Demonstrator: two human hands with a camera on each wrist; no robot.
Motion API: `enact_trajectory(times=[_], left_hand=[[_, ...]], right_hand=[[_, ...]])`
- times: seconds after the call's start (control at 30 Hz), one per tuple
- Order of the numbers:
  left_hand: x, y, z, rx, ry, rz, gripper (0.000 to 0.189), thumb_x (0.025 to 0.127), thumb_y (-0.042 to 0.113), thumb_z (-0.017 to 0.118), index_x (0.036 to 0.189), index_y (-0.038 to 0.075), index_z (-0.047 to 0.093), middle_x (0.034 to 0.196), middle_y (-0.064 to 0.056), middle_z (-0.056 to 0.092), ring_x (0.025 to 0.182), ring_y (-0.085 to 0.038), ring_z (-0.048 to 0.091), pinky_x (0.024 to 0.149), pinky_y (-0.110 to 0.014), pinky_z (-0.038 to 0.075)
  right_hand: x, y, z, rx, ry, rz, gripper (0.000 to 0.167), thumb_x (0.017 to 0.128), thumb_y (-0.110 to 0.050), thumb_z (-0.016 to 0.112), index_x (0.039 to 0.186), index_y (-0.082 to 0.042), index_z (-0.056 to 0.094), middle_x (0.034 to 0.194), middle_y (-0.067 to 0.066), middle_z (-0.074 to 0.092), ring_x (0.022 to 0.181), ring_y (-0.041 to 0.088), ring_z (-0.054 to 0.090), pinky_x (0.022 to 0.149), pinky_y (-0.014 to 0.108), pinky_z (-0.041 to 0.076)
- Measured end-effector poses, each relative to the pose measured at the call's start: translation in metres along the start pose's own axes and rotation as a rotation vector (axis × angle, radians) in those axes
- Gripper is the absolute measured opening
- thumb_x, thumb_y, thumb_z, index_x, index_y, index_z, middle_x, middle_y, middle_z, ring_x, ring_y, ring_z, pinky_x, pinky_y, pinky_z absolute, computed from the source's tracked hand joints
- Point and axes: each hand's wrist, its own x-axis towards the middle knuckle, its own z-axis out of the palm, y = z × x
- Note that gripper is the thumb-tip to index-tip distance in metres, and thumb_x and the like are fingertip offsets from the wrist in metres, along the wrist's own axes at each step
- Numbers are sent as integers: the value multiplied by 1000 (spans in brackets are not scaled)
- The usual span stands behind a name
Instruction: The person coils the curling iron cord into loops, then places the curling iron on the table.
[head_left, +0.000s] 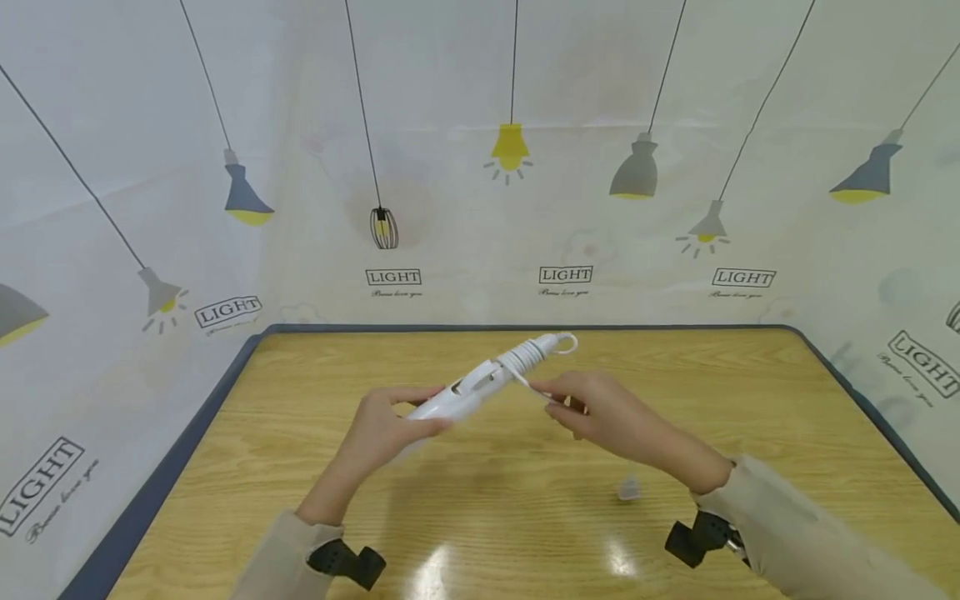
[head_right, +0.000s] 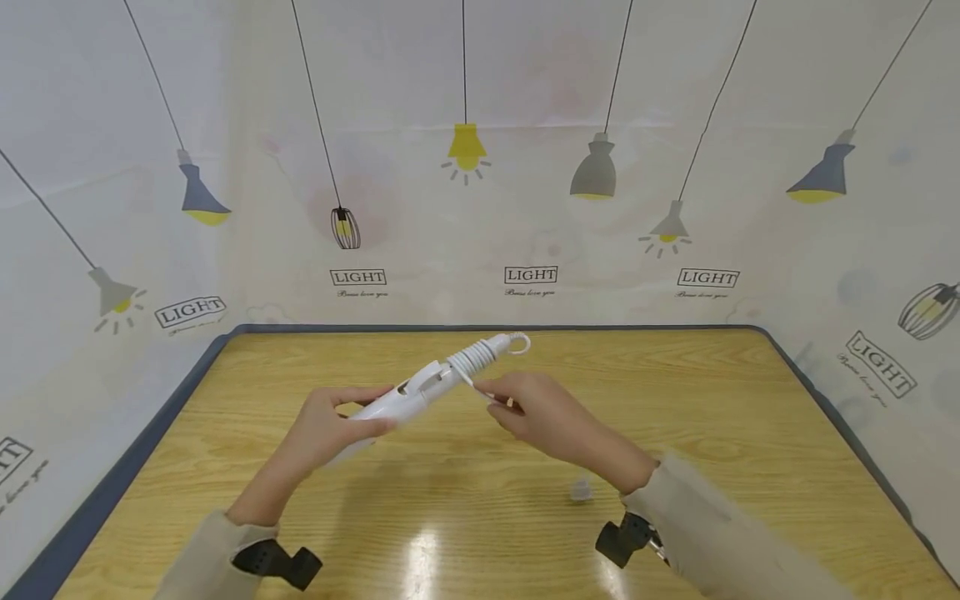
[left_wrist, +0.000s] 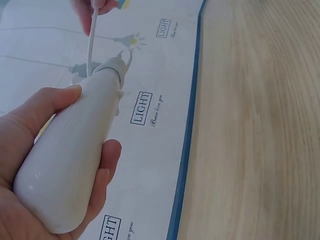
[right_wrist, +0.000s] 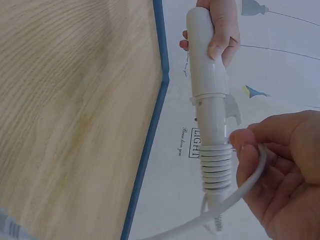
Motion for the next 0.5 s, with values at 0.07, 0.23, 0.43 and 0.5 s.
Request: enact_trajectory(times=[0.07,0.23,0.43,0.5], left_hand=[[0,0,-3,-42,6,-15,47,67,30,82,111,21,69,115,-8,61,75,-19,60,60,-31,50],[2,3,-9,-128,13,-19,47,68,27,81,112,17,68,116,-11,61,70,-21,63,59,-34,52],[1,6,-17,-166,36,-20,49,70,27,81,116,18,66,117,-10,60,71,-23,63,60,-35,52],[0,8,-20,-188,45,-17,50,70,26,80,117,17,65,117,-10,60,71,-24,64,60,-36,52]], right_hand=[[-4,4,2,75,43,-10,35,90,-1,56,124,4,55,75,-3,57,51,8,49,45,23,46],[-15,13,7,239,134,-36,34,91,-2,55,124,3,55,73,0,55,52,16,52,48,26,49],[-27,20,10,331,211,-101,33,91,0,53,124,3,55,70,-1,56,48,14,51,43,30,47],[-30,23,11,350,238,-128,33,90,3,52,123,5,55,69,0,57,47,15,52,42,30,46]])
